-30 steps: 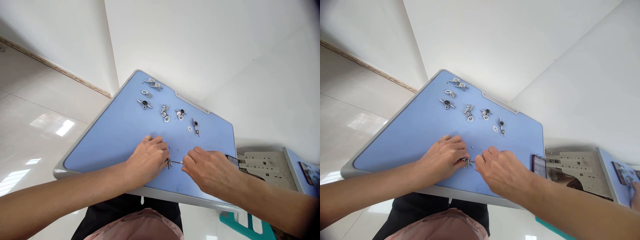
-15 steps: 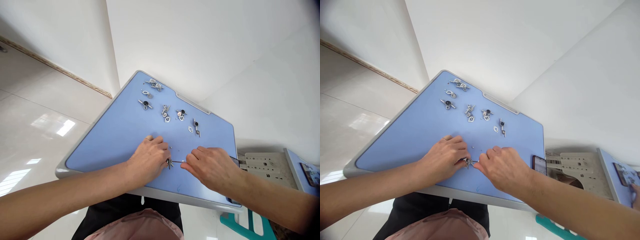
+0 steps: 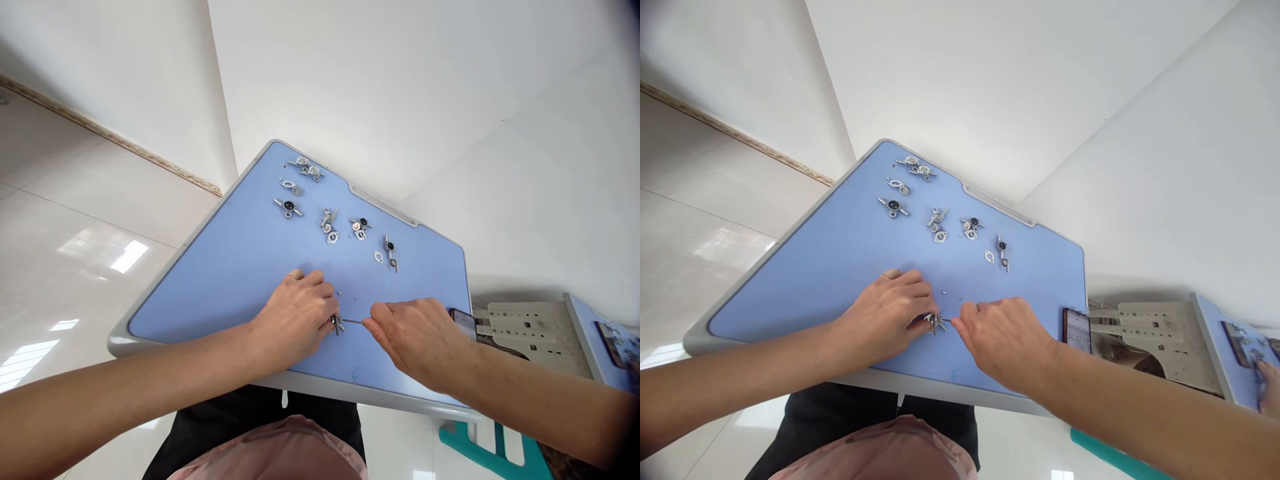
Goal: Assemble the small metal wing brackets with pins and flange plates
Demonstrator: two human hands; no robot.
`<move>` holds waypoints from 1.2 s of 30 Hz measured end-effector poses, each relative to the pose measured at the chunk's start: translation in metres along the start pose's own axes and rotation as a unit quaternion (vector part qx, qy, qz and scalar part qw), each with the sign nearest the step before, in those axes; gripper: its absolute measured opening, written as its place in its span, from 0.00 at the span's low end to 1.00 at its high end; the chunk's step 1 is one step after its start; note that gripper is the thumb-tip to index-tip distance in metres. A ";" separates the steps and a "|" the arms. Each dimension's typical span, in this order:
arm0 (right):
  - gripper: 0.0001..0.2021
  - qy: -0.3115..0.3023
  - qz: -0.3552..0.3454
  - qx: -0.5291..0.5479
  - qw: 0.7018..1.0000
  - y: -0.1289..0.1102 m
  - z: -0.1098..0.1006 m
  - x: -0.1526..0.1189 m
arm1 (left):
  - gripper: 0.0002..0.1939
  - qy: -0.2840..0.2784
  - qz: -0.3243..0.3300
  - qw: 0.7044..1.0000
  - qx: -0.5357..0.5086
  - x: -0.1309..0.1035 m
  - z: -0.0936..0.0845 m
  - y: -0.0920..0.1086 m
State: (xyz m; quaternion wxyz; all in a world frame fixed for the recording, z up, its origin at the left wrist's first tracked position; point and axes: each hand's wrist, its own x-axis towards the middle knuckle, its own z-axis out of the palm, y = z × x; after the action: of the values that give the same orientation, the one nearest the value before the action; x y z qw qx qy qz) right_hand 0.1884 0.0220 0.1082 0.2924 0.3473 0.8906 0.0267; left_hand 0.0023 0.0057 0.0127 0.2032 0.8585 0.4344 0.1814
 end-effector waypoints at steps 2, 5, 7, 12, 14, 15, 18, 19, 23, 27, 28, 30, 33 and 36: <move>0.14 -0.050 0.043 0.045 0.997 -0.003 -0.010 0.000 | 0.05 -0.002 -0.002 1.000 -0.004 0.000 0.000 0.000; 0.08 -0.059 0.026 0.086 0.994 -0.006 -0.025 -0.002 | 0.03 -0.008 -0.007 1.000 -0.013 -0.001 -0.001 -0.001; 0.06 -0.057 -0.018 0.061 0.996 -0.006 -0.027 -0.002 | 0.03 -0.008 -0.005 1.000 -0.010 -0.001 -0.001 -0.001; 0.10 0.025 -0.062 -0.041 0.997 -0.003 -0.014 0.002 | 0.04 0.000 0.004 1.000 0.002 -0.001 0.001 -0.001; 0.16 0.055 -0.036 -0.057 0.996 -0.003 -0.009 0.004 | 0.03 0.000 0.004 1.000 -0.001 -0.001 0.001 -0.001; 0.18 0.054 -0.017 -0.060 0.997 -0.003 -0.009 0.004 | 0.03 -0.001 0.002 1.000 -0.004 -0.001 0.001 -0.001; 0.19 -0.004 0.031 -0.039 0.999 -0.004 -0.015 0.004 | 0.03 -0.012 -0.009 1.000 -0.013 -0.001 0.000 -0.001; 0.17 -0.023 0.038 -0.024 0.999 -0.004 -0.018 0.003 | 0.03 -0.017 -0.012 1.000 -0.015 -0.001 0.000 0.000; 0.06 -0.031 0.002 -0.015 0.999 -0.004 -0.023 -0.001 | 0.03 -0.027 -0.016 0.999 -0.018 0.000 -0.001 0.000; 0.11 -0.038 -0.033 -0.056 0.997 -0.005 -0.019 0.001 | 0.05 -0.030 -0.020 0.999 -0.014 0.000 -0.001 0.000; 0.13 -0.046 -0.025 -0.058 0.997 -0.005 -0.019 0.002 | 0.04 -0.028 -0.019 0.999 -0.013 0.000 -0.001 0.000; 0.15 -0.055 -0.007 -0.054 0.997 -0.006 -0.021 0.002 | 0.04 -0.019 -0.014 1.000 -0.012 0.000 -0.001 0.000; 0.11 -0.033 -0.012 -0.047 0.998 -0.008 -0.026 0.001 | 0.04 -0.008 -0.008 1.000 -0.011 -0.001 0.000 0.000; 0.04 -0.035 -0.045 -0.053 0.997 -0.008 -0.027 0.001 | 0.05 -0.006 -0.007 1.000 -0.006 -0.001 0.001 -0.001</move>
State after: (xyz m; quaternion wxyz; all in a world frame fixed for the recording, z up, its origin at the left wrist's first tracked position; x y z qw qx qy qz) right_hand 0.1685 0.0213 0.1276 0.3427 0.2914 0.8918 0.0485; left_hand 0.0019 0.0051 0.0113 0.2120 0.8555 0.4380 0.1773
